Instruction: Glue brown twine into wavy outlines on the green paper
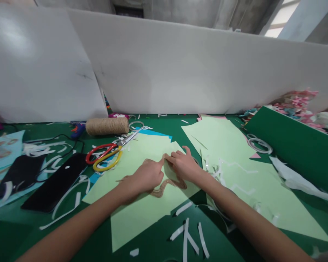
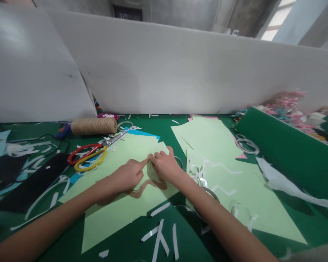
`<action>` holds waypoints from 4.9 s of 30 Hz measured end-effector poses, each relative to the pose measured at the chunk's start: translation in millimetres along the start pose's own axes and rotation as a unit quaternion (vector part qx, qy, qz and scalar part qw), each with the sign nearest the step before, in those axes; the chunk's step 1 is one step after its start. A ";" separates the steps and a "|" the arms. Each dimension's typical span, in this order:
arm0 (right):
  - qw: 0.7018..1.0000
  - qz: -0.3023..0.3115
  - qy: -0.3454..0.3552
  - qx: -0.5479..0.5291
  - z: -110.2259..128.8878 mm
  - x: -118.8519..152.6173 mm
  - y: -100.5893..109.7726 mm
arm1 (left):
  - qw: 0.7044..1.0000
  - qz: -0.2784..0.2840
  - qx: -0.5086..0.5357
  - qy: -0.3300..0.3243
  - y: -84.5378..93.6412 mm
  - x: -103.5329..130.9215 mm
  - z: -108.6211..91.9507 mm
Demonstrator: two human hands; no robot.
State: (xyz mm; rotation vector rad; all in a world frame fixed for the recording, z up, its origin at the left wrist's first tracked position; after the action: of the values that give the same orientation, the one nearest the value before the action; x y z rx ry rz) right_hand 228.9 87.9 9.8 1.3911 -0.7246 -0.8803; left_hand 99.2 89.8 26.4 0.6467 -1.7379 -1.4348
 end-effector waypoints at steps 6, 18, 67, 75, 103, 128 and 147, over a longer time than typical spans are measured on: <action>1.000 -0.007 0.005 -0.010 -3.1 0.9 -2.2 | 1.000 0.003 0.018 -0.014 1.8 -2.1 1.6; 1.000 -0.022 -0.009 -0.018 1.1 -0.8 0.6 | 0.996 -0.003 -0.075 -0.053 -9.6 -8.0 -0.7; 0.986 -0.081 0.109 0.094 14.2 -2.9 -6.3 | 0.978 -0.090 -0.154 -0.111 2.5 24.0 14.3; 0.986 -0.108 0.102 0.079 13.2 0.3 -6.7 | 0.964 -0.121 -0.173 -0.160 -6.6 24.3 37.7; 0.990 -0.094 0.108 0.010 37.7 -0.9 -7.6 | 0.961 -0.125 -0.162 -0.188 -8.6 15.9 60.4; 0.987 -0.020 0.143 0.065 49.3 -15.7 7.0 | 0.996 -0.047 0.063 0.040 -1.8 -6.3 92.1; 0.989 -0.010 0.140 0.047 49.5 -24.9 6.7 | 0.995 -0.073 -0.042 0.056 8.5 17.0 74.4</action>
State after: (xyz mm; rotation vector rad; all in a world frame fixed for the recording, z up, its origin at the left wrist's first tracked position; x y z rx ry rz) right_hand 174.5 83.8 21.7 1.5695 -0.5433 -0.6551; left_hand 29.5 121.1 34.1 0.8076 -1.5623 -1.5316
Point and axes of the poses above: each hand's wrist, its own x-axis away from the middle knuckle, its own y-axis out of the back of the hand, z = x × y, the point moved 4 cm from there along -x, towards the middle knuckle, and after that the axes turned 7 degrees about -x, right-handed, at the moved point
